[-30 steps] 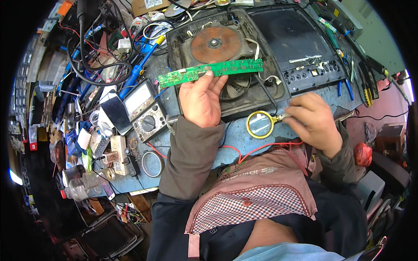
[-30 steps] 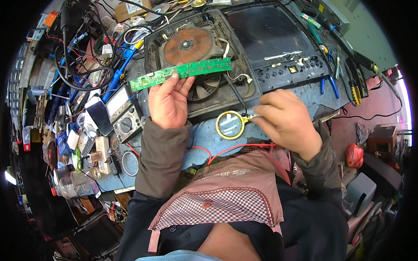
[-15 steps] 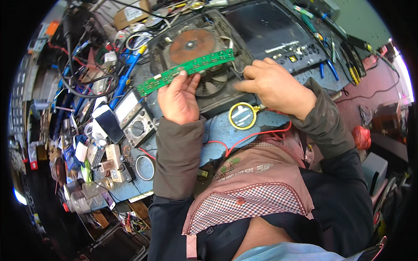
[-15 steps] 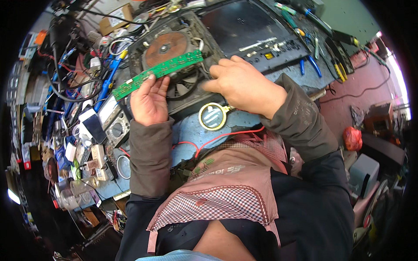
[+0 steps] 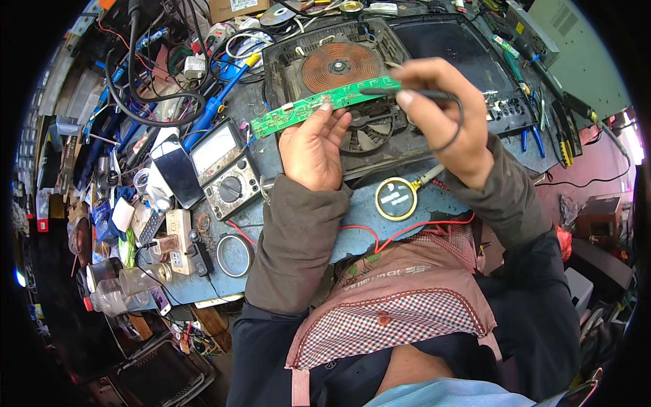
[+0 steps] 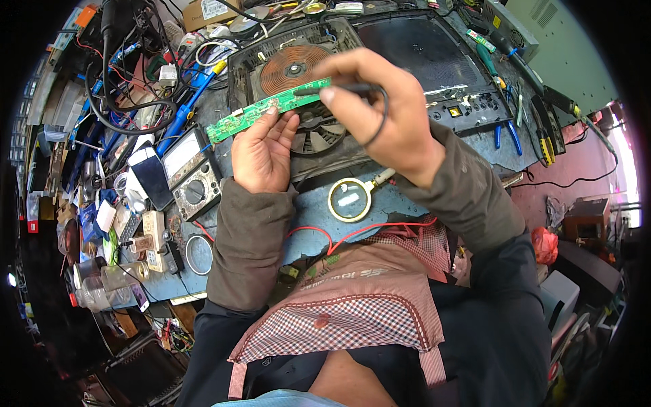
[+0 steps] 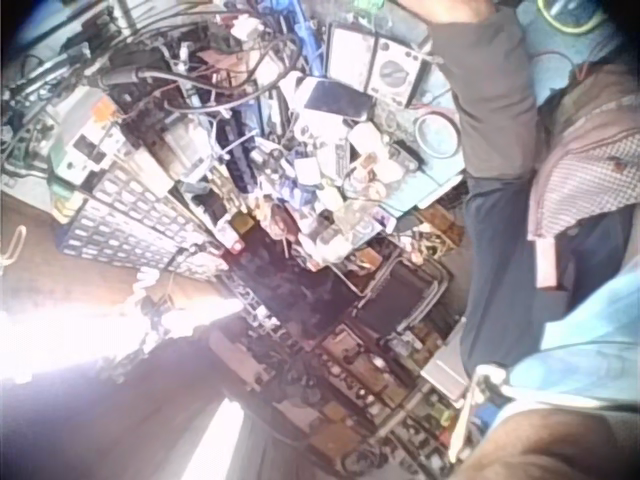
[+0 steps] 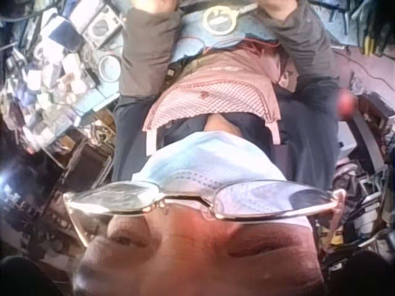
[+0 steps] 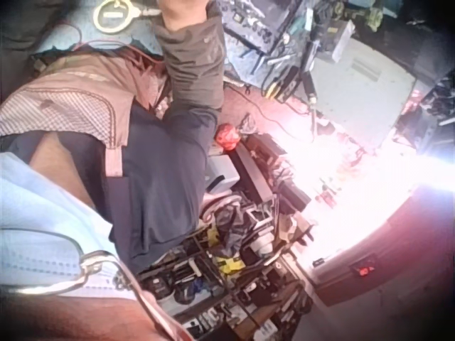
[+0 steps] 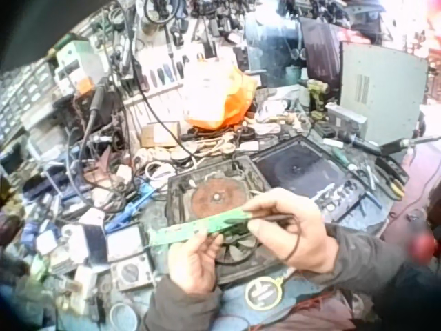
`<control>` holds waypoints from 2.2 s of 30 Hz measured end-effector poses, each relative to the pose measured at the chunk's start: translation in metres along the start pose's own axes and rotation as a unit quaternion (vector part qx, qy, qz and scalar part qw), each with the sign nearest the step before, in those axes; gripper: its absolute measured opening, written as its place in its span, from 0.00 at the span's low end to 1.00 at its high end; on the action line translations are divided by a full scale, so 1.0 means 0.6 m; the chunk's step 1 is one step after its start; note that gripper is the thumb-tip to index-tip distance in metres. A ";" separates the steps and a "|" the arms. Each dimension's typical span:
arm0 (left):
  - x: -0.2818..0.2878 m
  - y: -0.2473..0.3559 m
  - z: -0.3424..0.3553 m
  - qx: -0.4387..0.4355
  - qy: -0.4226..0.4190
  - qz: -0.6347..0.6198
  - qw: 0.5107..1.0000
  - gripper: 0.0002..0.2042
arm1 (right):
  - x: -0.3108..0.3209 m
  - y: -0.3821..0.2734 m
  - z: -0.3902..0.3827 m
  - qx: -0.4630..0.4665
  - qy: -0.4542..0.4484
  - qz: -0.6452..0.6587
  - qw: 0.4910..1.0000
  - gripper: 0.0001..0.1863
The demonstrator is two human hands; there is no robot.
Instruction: The person inspects a green circuit board using a multimeter and a magnifying glass, then wipes the board with a cloth. The person handles the board and tools throughout the clip.
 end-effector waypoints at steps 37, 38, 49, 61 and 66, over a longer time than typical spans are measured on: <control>-0.019 0.002 -0.017 0.008 0.005 0.017 1.000 0.10 | -0.089 0.100 0.056 -0.062 -0.171 0.025 0.983 0.10; -0.019 0.003 -0.017 0.008 0.004 0.020 1.000 0.10 | -0.092 0.099 0.056 -0.048 -0.177 0.027 0.983 0.10; -0.021 0.005 -0.019 0.009 0.017 0.021 1.000 0.10 | -0.096 0.100 0.052 -0.035 -0.166 0.012 0.986 0.09; -0.019 0.004 -0.018 0.002 0.011 0.021 1.000 0.11 | -0.089 0.093 0.054 -0.037 -0.172 -0.003 0.984 0.09; -0.015 0.003 -0.017 0.007 0.015 0.024 1.000 0.11 | -0.092 0.092 0.053 -0.052 -0.182 0.020 0.982 0.09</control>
Point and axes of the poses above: each hand's wrist, its own z-axis towards the middle knuckle, its own x-axis out of the back of the hand, y = z × x, the point moved 5 cm from there along z, towards the middle knuckle, and after that the axes turned 10 degrees about -y, right-handed, at the moved point
